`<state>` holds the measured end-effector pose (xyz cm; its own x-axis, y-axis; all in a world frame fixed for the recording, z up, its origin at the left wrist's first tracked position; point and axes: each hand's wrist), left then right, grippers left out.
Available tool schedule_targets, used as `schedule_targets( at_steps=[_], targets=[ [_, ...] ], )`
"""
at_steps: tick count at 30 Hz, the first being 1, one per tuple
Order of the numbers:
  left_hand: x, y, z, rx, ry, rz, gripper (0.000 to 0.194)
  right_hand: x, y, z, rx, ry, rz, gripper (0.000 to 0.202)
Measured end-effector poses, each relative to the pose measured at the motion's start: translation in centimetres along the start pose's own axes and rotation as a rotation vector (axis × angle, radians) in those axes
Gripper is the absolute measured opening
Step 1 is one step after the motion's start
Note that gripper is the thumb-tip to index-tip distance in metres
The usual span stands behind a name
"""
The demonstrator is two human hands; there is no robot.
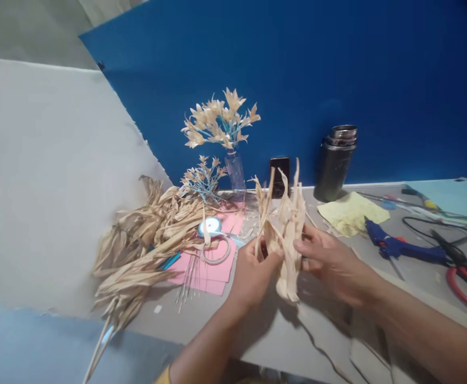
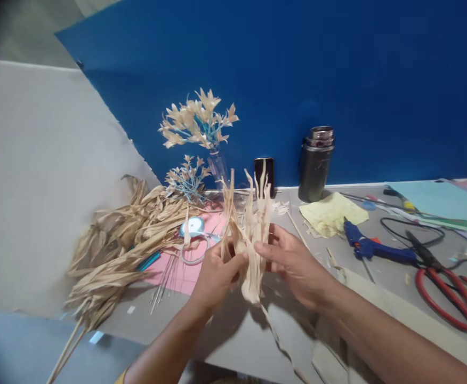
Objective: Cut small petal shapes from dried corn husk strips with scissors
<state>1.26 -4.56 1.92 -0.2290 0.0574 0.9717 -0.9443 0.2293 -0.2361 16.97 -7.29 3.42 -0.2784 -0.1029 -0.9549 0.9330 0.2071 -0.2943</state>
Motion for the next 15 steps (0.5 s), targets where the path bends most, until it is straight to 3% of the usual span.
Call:
schedule_targets(
  at_steps=[6,11,15],
  targets=[
    [-2.0,1.4,-0.5,0.085,0.146,0.249,0.030,3.1,0.9,-1.8,0.145,-0.098,-0.028,0.027],
    [-2.6,0.6,-0.8,0.049,0.188,0.569,0.038,3.2,1.4,-2.2,0.373,-0.151,-0.205,0.007],
    [-1.3,-0.2,0.1,-0.028,0.168,0.831,0.035,2.4,1.6,-1.6,0.269,-0.149,-0.394,0.018]
  ],
)
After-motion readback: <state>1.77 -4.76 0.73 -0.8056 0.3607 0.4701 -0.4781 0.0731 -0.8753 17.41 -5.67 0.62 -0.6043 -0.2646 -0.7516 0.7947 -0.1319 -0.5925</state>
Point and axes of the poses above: each hand's wrist, its own z-axis away from the middle knuckle, its own y-axis out of the back of the hand, x = y × z, and after that the axes turned 11 degrees about z, right-handed
